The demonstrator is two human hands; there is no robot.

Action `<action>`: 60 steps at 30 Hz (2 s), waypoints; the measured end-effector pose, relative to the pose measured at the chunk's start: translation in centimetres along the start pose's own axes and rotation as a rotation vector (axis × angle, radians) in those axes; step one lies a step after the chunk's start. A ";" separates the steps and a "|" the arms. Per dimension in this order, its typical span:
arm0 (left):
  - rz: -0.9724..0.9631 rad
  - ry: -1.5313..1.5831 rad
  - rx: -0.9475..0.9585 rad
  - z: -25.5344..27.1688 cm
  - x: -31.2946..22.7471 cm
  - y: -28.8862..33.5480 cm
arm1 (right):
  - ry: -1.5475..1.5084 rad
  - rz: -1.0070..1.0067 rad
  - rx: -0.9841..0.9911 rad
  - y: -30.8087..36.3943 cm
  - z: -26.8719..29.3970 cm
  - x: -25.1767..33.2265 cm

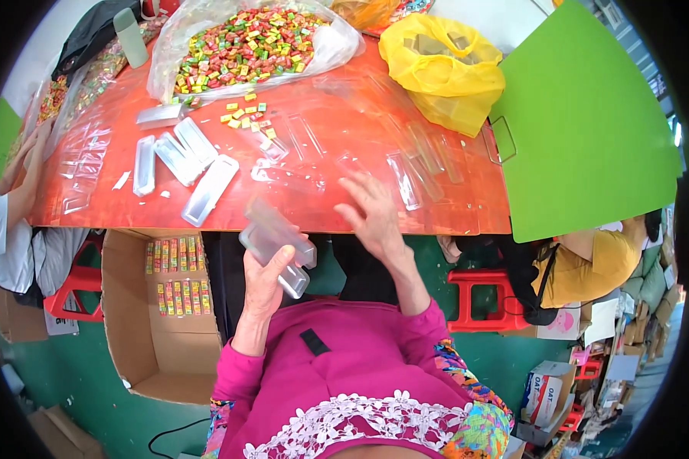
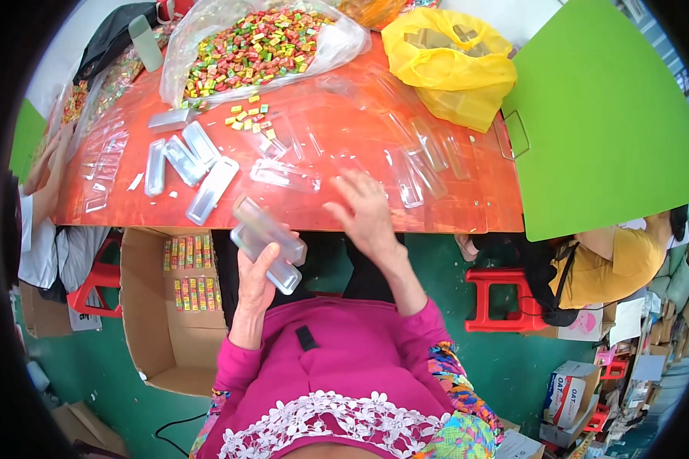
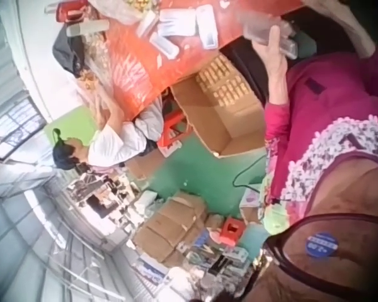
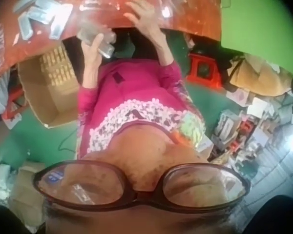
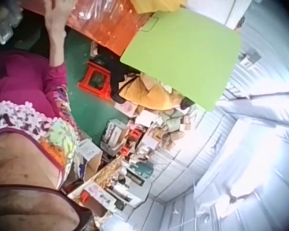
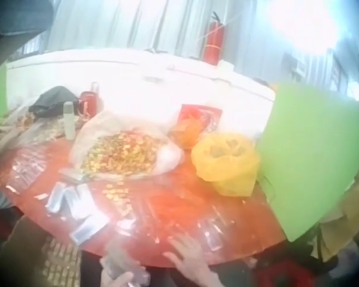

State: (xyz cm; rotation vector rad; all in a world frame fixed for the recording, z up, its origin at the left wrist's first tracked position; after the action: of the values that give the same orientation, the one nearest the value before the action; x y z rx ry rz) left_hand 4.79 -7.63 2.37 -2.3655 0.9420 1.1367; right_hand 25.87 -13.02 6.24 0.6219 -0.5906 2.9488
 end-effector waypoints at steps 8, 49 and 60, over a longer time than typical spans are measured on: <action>-0.016 0.129 -0.041 0.3 -0.4 1.0 | 0.142 -0.103 0.096 -3.2 -1.2 -4.8; -0.089 -0.011 0.007 -0.4 -1.0 -1.4 | -0.598 0.032 0.248 -0.7 0.7 4.0; -0.137 -0.151 0.038 -2.1 0.0 -2.3 | -0.475 -0.165 -0.031 1.9 -1.2 4.9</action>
State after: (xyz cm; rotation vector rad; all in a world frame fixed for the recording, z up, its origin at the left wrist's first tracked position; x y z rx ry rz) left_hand 7.56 -7.16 3.71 -2.2401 0.7332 1.2121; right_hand 20.70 -14.33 6.55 1.3136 -0.5790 2.6354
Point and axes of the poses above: each hand's wrist, its own y-axis away from the middle knuckle, its own z-axis out of the back of the hand, x = y × z, the point moved 3 cm from there along -y, towards the middle knuckle, and after that the axes turned 10 degrees about x, right-handed, at the moved point
